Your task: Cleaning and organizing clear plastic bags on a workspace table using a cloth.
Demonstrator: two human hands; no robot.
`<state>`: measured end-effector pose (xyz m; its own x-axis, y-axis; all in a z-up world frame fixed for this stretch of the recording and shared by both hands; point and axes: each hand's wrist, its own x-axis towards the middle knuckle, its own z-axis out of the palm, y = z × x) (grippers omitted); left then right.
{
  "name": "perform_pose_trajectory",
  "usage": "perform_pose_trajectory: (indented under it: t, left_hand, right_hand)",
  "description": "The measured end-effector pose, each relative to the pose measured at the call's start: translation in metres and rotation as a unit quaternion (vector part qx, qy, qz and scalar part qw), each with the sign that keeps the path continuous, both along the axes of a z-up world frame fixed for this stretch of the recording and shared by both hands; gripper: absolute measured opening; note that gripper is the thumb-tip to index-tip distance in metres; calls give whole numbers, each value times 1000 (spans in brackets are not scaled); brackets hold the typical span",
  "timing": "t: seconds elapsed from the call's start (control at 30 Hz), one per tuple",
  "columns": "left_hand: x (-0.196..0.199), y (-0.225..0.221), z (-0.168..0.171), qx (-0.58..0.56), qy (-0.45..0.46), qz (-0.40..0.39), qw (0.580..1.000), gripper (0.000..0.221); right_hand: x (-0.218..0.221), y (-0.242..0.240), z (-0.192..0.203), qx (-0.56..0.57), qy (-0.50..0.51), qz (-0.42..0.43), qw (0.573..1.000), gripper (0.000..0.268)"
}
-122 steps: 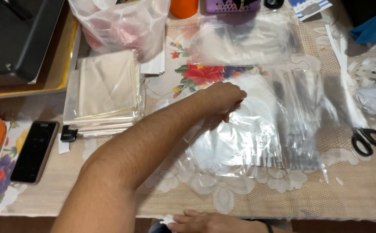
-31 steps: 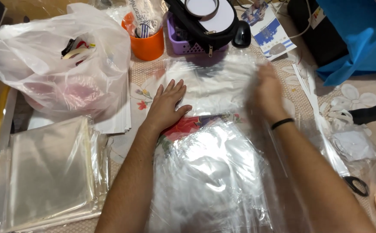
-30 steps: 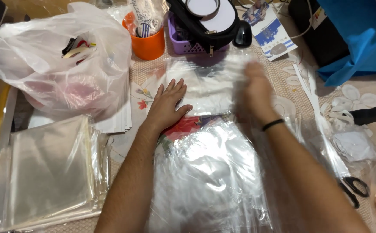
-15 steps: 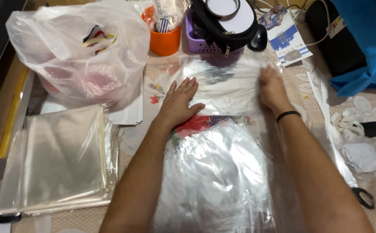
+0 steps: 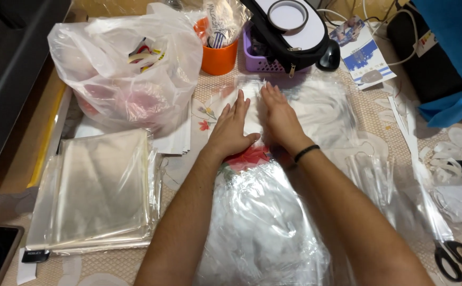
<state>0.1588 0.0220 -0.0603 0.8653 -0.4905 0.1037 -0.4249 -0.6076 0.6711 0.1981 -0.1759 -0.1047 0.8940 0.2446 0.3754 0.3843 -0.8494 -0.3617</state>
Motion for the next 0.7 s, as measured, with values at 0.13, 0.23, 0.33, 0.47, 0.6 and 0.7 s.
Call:
perform_pose_trajectory:
  t: [0.13, 0.23, 0.33, 0.47, 0.6, 0.7]
  left_hand:
    - [6, -3, -3, 27, -4, -8, 1000, 118]
    - [7, -1, -7, 30, -1, -7, 1000, 120]
    - [7, -1, -10, 29, 0, -11, 1000, 120]
    - [3, 2, 4, -12, -3, -9, 1000, 111]
    - [10, 3, -2, -103, 22, -23, 994, 112]
    - [8, 1, -7, -87, 12, -25, 996, 117]
  right_hand:
    - [-4, 10, 1, -16, 48, 44, 998, 54]
    - [-22, -1, 17, -11, 62, 73, 995, 51]
    - [0, -72, -18, -71, 18, 25, 997, 52]
    - [-20, -90, 20, -22, 24, -12, 999, 49]
    - [-10, -39, 7, 100, 55, 74, 991, 43]
    - [-14, -7, 14, 100, 66, 131, 984, 56]
